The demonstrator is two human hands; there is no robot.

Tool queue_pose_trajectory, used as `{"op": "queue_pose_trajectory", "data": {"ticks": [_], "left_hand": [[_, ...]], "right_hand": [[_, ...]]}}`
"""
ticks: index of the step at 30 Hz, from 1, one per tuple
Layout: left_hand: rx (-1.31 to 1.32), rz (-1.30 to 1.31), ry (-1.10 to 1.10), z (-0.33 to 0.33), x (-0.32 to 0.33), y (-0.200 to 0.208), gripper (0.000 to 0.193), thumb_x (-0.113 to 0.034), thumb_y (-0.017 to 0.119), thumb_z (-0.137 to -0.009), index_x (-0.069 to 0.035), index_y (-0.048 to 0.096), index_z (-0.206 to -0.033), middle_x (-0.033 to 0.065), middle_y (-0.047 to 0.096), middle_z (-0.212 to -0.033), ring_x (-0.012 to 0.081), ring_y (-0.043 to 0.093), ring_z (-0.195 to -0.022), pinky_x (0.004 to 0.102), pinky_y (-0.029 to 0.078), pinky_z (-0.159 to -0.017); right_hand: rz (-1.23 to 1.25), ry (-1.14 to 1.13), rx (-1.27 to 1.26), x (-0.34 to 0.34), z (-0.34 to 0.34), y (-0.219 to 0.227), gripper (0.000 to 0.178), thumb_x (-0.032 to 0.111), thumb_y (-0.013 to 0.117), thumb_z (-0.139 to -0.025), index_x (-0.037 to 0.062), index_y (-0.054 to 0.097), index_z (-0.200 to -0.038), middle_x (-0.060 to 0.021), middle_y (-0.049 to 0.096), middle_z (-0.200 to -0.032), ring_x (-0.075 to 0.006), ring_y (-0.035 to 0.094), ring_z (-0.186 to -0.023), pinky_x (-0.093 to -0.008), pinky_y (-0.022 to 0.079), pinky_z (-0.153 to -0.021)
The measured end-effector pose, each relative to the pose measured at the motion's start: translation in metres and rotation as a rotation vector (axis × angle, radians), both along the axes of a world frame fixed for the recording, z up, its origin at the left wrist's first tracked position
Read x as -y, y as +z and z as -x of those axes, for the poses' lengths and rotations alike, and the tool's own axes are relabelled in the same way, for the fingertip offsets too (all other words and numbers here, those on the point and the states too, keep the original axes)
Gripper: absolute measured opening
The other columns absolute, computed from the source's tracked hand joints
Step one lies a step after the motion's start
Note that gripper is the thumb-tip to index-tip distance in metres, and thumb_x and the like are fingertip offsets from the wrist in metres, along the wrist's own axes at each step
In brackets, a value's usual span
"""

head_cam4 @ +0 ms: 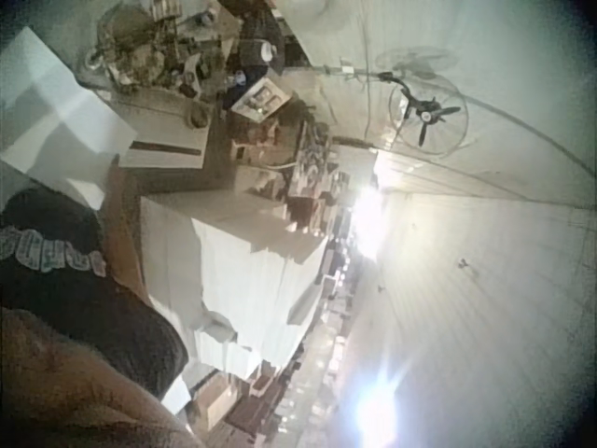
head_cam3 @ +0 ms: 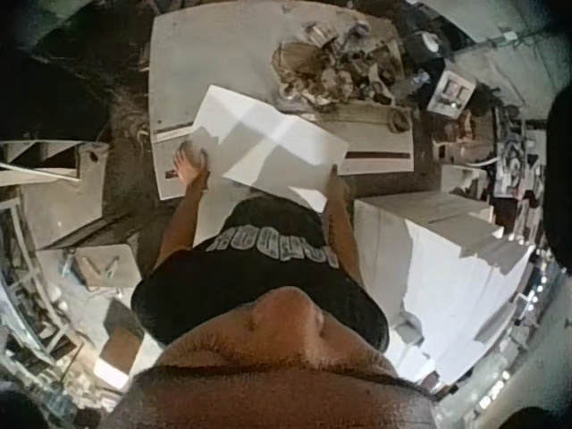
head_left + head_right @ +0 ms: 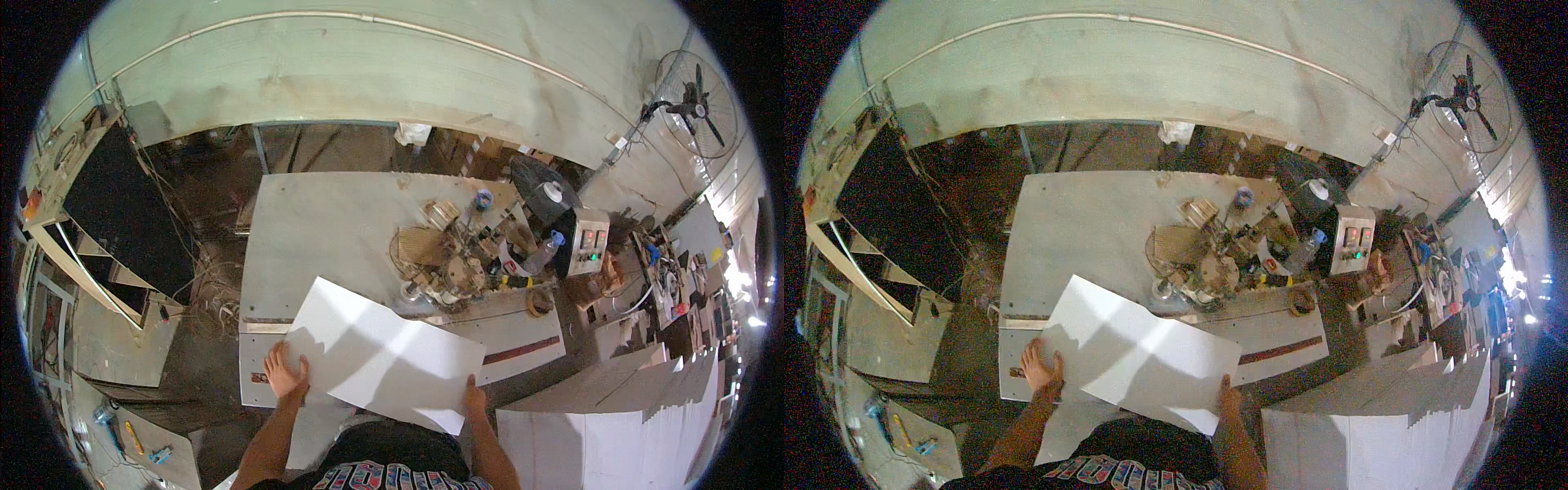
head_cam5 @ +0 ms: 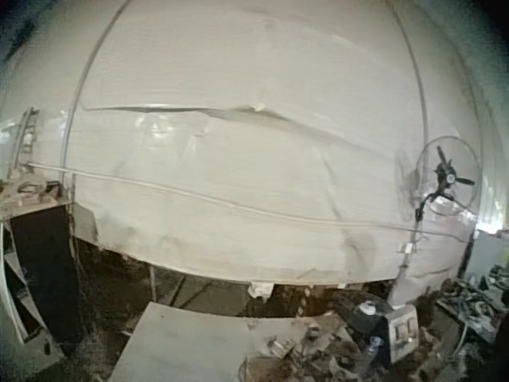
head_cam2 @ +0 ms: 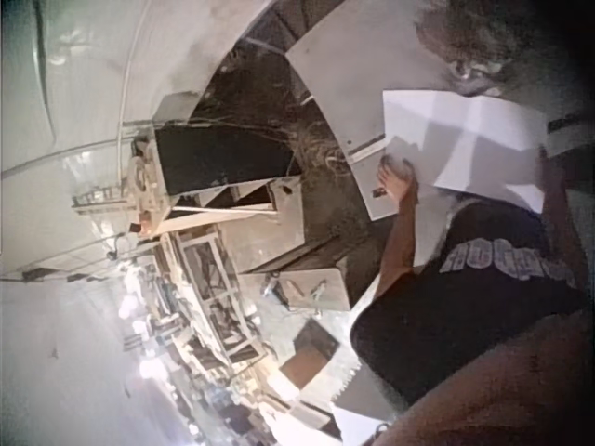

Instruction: The person repeatedly picks up white rectangular panels, places them on a table saw, and pushes them through the blade to cut them. After each cut, the person removes the panel and stacks it with others. The process is repeated multiple times in a workshop environment.

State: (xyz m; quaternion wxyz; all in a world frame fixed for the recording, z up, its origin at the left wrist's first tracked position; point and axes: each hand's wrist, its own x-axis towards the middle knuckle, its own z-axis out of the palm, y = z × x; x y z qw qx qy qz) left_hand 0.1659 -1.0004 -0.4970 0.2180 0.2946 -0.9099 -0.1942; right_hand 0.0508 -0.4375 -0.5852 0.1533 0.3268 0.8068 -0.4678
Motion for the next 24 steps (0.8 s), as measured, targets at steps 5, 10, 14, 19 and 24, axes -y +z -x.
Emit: {"op": "queue_pose_trajectory", "data": {"ticks": [5,10,14,19,24], "left_hand": [[-0.048,-0.035,-0.038,0.000,0.004,-0.011,0.063,-0.035,0.076,-0.096,-0.007,0.061,-0.150,0.0194,0.060,-0.155,0.0431,0.054,-0.145,0.0593,0.035,-0.128],[-0.074,0.047,0.065,0.008,-0.022,-0.018,0.064,-0.037,0.077,-0.096,-0.009,0.062,-0.152,0.0211,0.060,-0.155,0.0446,0.052,-0.147,0.0618,0.034,-0.128],[-0.038,0.115,0.176,0.013,-0.062,-0.024,0.067,-0.038,0.078,-0.095,-0.010,0.061,-0.153,0.0200,0.058,-0.156,0.0446,0.049,-0.149,0.0649,0.032,-0.129],[-0.012,0.157,0.236,0.013,-0.130,-0.033,0.071,-0.040,0.080,-0.092,-0.012,0.060,-0.154,0.0199,0.056,-0.157,0.0440,0.047,-0.152,0.0681,0.027,-0.132],[-0.004,0.096,0.243,0.020,-0.226,-0.037,0.072,-0.040,0.080,-0.092,-0.013,0.059,-0.156,0.0212,0.055,-0.158,0.0435,0.045,-0.154,0.0712,0.021,-0.134]], "right_hand": [[-0.048,0.060,0.063,0.001,0.000,0.011,0.106,0.088,0.049,-0.105,-0.0121,0.079,-0.122,-0.0266,0.080,-0.109,-0.0379,0.076,-0.103,-0.0523,0.059,-0.095],[0.136,0.224,0.166,-0.006,-0.007,0.037,0.109,0.091,0.048,-0.103,-0.0115,0.077,-0.129,-0.0271,0.079,-0.121,-0.0375,0.076,-0.113,-0.0498,0.059,-0.097],[0.399,0.151,0.134,-0.029,-0.022,0.036,0.077,0.064,0.078,-0.101,-0.0042,0.074,-0.137,-0.0174,0.079,-0.120,-0.0309,0.076,-0.105,-0.0478,0.059,-0.090],[0.342,0.247,0.090,-0.099,-0.015,0.022,0.070,0.057,0.085,-0.100,-0.0016,0.073,-0.136,-0.0151,0.078,-0.121,-0.0301,0.075,-0.104,-0.0484,0.059,-0.086],[0.266,0.271,0.199,-0.181,0.015,0.048,0.071,0.057,0.084,-0.100,-0.0039,0.072,-0.136,-0.0174,0.077,-0.125,-0.0335,0.074,-0.109,-0.0501,0.060,-0.088]]}}
